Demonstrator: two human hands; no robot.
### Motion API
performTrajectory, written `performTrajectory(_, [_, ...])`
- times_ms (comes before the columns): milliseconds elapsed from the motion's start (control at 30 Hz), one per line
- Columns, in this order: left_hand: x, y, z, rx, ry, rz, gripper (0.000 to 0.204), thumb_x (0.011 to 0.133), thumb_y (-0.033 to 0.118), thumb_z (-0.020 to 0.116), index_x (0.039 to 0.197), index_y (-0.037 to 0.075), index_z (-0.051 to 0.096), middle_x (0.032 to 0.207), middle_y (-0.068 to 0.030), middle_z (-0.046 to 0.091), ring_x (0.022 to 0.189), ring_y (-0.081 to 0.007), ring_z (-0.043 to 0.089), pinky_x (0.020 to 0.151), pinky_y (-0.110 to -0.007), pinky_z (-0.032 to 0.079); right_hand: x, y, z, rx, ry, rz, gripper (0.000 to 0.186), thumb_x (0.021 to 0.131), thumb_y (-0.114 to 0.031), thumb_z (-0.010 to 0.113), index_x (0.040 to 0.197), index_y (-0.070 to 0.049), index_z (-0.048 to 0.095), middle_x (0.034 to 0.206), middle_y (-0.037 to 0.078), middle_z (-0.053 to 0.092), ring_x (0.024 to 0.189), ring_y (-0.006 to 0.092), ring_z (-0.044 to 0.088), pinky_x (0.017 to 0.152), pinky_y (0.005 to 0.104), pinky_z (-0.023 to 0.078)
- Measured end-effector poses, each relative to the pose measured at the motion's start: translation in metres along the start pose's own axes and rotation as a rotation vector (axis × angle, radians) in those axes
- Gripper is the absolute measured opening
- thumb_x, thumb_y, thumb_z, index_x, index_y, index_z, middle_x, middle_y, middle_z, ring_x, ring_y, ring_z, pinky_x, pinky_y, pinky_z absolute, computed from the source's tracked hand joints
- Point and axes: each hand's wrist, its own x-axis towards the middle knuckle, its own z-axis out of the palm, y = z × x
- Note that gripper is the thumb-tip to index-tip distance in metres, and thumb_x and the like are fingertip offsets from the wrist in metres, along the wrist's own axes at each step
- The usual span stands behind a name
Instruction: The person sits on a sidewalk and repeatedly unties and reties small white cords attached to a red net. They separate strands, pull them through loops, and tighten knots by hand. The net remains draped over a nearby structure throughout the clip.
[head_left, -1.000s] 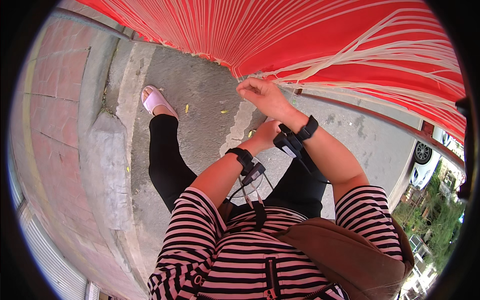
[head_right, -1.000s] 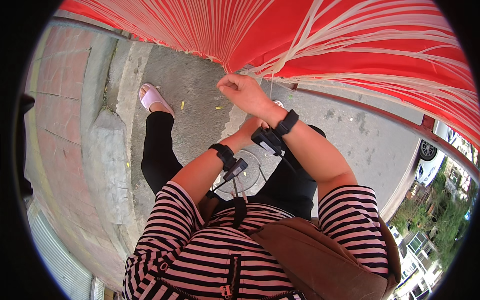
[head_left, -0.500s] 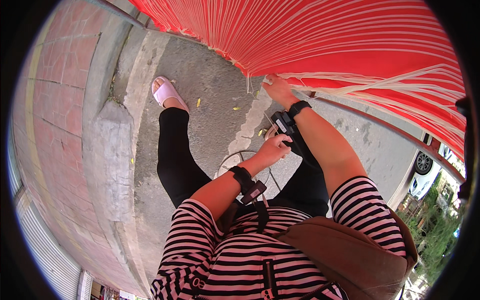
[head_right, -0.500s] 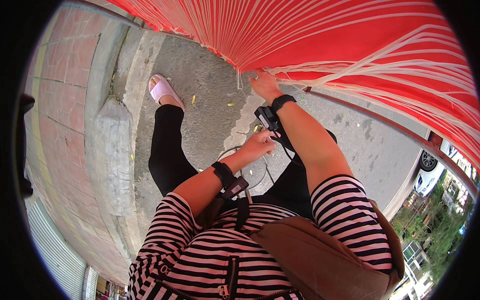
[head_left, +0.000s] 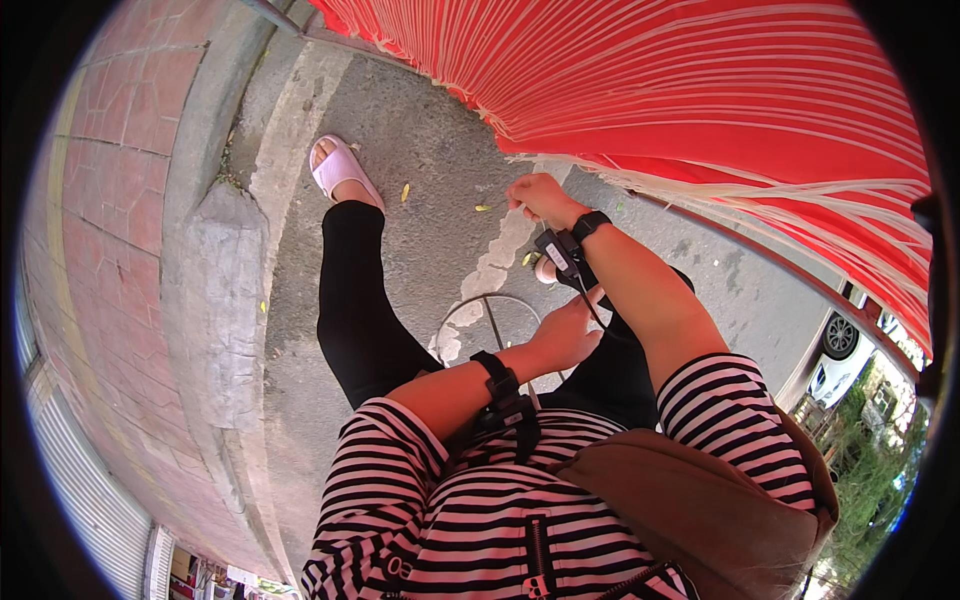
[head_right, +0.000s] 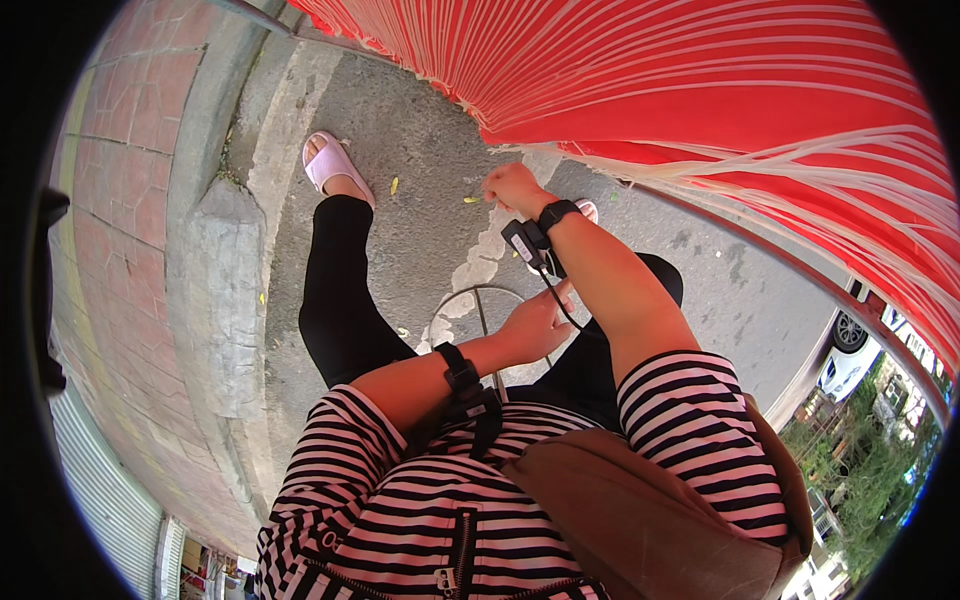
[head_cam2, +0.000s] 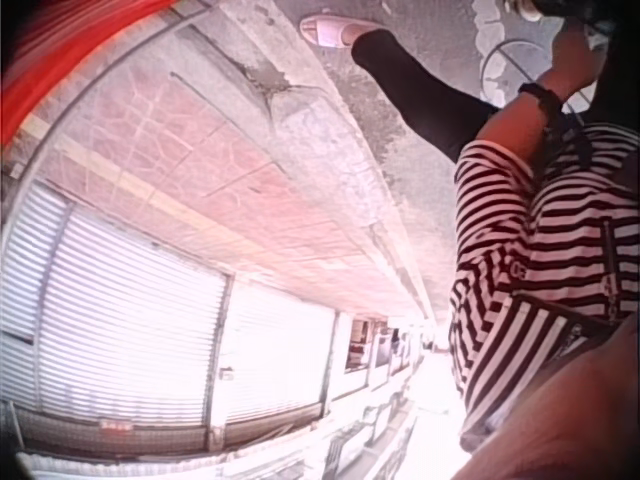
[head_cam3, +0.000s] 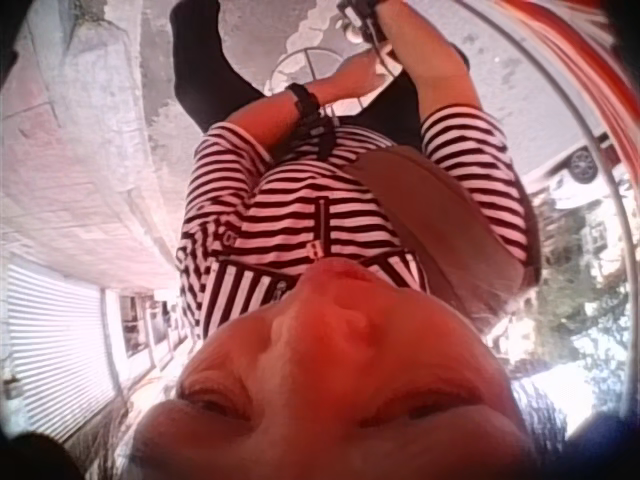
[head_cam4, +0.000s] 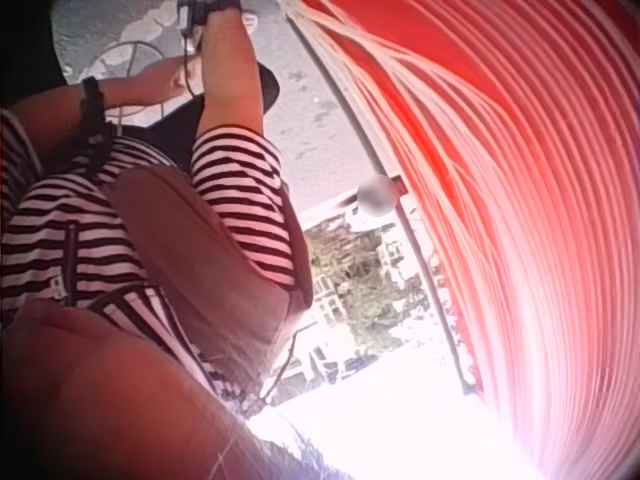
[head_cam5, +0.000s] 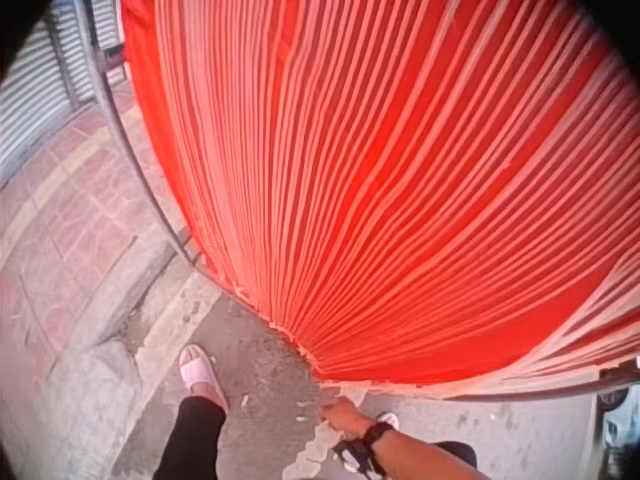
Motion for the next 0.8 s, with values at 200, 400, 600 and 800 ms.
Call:
performTrajectory(200, [-0.031,-0.019,-0.037,-0.212,0.028,-0.096,0.074,0.084,0.007,0.066,0.148,0.014,0.030,0.111,-0.0106,0.059,0.073,-0.0135,0.059,0.070,-0.028,0.050,-0.011,0.035,-0.026,-0.704,0.123,-0.224,0.024,0.085,-0.022,0.061,0.095,-0.002,0.069,0.085,0.016,0.071,0.066,0.0294,0.066,0.062,0.0396,0.053])
performTrajectory(400, [-0.032,-0.057,-0.073,-0.243,0.165,-0.183,0.040,0.088,0.006,0.063,0.127,0.009,0.055,0.098,-0.0053,0.062,0.074,-0.0087,0.058,0.068,-0.026,0.049,-0.030,0.021,-0.019,-0.756,0.397,-0.486,0.037,0.085,-0.035,0.064,0.103,-0.002,0.066,0.095,0.024,0.068,0.094,0.0409,0.064,0.084,0.0449,0.050])
performTrajectory(600, [-0.020,-0.064,-0.102,-0.371,0.301,-0.163,0.019,0.090,0.005,0.062,0.109,0.004,0.064,0.090,-0.0025,0.062,0.080,-0.0109,0.059,0.074,-0.026,0.049,0.009,-0.022,-0.023,-0.268,0.657,-0.257,0.052,0.082,-0.048,0.069,0.103,-0.001,0.065,0.083,0.014,0.068,0.081,0.0271,0.066,0.071,0.0370,0.051])
performTrajectory(800, [-0.022,-0.069,-0.115,-0.462,0.344,-0.159,0.018,0.090,0.005,0.061,0.108,0.002,0.063,0.089,-0.0037,0.064,0.079,-0.0122,0.060,0.073,-0.026,0.050,0.056,-0.018,-0.053,-0.155,0.708,-0.117,0.055,0.076,-0.053,0.075,0.098,-0.004,0.061,0.075,0.006,0.062,0.064,0.0158,0.060,0.048,0.0349,0.046])
